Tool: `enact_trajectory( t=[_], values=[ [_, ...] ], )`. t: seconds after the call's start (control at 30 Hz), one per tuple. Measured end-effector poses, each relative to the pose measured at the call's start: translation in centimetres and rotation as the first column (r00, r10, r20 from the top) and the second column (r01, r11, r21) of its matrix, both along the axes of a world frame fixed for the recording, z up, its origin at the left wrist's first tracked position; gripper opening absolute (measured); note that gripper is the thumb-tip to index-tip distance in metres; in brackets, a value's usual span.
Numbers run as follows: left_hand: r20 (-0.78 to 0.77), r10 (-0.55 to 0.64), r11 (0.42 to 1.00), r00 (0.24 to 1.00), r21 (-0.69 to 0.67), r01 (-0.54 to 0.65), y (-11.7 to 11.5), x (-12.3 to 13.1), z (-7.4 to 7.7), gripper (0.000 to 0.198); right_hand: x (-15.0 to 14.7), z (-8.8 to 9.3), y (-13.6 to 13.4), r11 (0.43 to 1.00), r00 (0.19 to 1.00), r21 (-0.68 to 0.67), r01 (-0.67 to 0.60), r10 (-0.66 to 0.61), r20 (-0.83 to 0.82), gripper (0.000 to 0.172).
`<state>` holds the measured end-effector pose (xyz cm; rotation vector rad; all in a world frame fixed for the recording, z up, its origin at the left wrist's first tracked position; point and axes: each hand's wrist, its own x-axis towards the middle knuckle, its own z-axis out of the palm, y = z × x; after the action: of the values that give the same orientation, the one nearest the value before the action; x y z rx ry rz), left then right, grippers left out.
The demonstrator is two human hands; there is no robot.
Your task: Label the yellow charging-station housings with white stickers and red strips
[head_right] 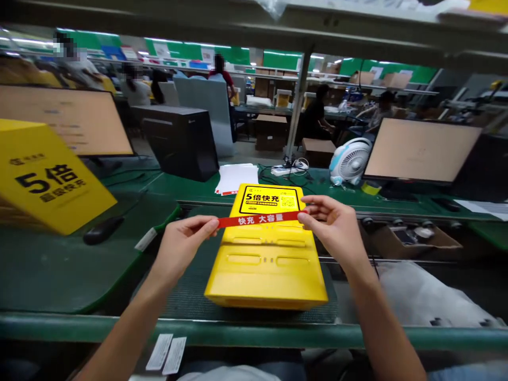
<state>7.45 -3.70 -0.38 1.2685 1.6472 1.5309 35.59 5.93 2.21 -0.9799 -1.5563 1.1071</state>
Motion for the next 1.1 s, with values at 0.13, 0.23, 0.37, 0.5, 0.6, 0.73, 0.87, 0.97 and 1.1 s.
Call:
enact_trajectory(
  t=[0.13, 0.23, 0.37, 0.5, 0.6, 0.73, 0.87, 0.97, 1.1],
  values=[
    [-0.278, 0.067, 0.998, 0.958, 0.012, -0.066, 4.1, 0.2, -0.7, 0.024, -0.6, -2.5, 2.2, 0.983, 0.984, -0.075, 0.170, -0.173, -0.033, 0.054],
    [-0.415, 0.093, 0.995, 0.905, 0.003, -0.101, 6.4, 0.7, -2.2, 0.021, -1.2, -4.3, 3.8, 0.965, 0.976, -0.151, 0.216, -0.212, 0.042, 0.050],
    [-0.524, 0.127, 0.991, 0.842, 0.027, -0.133, 7.1, 1.1, -3.3, 0.021, -1.9, -5.8, 4.9, 0.953, 0.976, -0.215, 0.213, -0.199, 0.083, 0.048],
    [-0.604, 0.122, 0.992, 0.788, 0.039, -0.123, 6.6, 1.5, -3.2, 0.021, -2.0, -6.3, 5.0, 0.952, 0.974, -0.211, 0.223, -0.207, 0.095, 0.041],
    [-0.634, 0.106, 0.993, 0.766, 0.030, -0.114, 6.6, 1.6, -3.0, 0.022, -1.9, -6.5, 5.0, 0.956, 0.970, -0.177, 0.235, -0.219, 0.105, 0.038],
    [-0.667, 0.042, 0.996, 0.744, -0.034, -0.087, 6.6, 1.5, -2.9, 0.022, -1.9, -6.6, 5.1, 0.957, 0.974, -0.185, 0.222, -0.208, 0.093, 0.037],
    [-0.668, 0.017, 0.995, 0.744, -0.064, -0.081, 6.6, 1.5, -2.7, 0.023, -1.8, -6.7, 5.2, 0.954, 0.973, -0.194, 0.227, -0.213, 0.089, 0.041],
    [-0.668, 0.015, 0.995, 0.744, -0.063, -0.077, 6.6, 1.6, -2.6, 0.023, -1.8, -6.7, 5.2, 0.952, 0.970, -0.195, 0.238, -0.224, 0.089, 0.043],
    [-0.667, 0.010, 0.995, 0.745, -0.070, -0.076, 6.7, 1.7, -2.4, 0.023, -1.8, -6.7, 5.2, 0.951, 0.971, -0.200, 0.237, -0.223, 0.089, 0.044]
  ],
)
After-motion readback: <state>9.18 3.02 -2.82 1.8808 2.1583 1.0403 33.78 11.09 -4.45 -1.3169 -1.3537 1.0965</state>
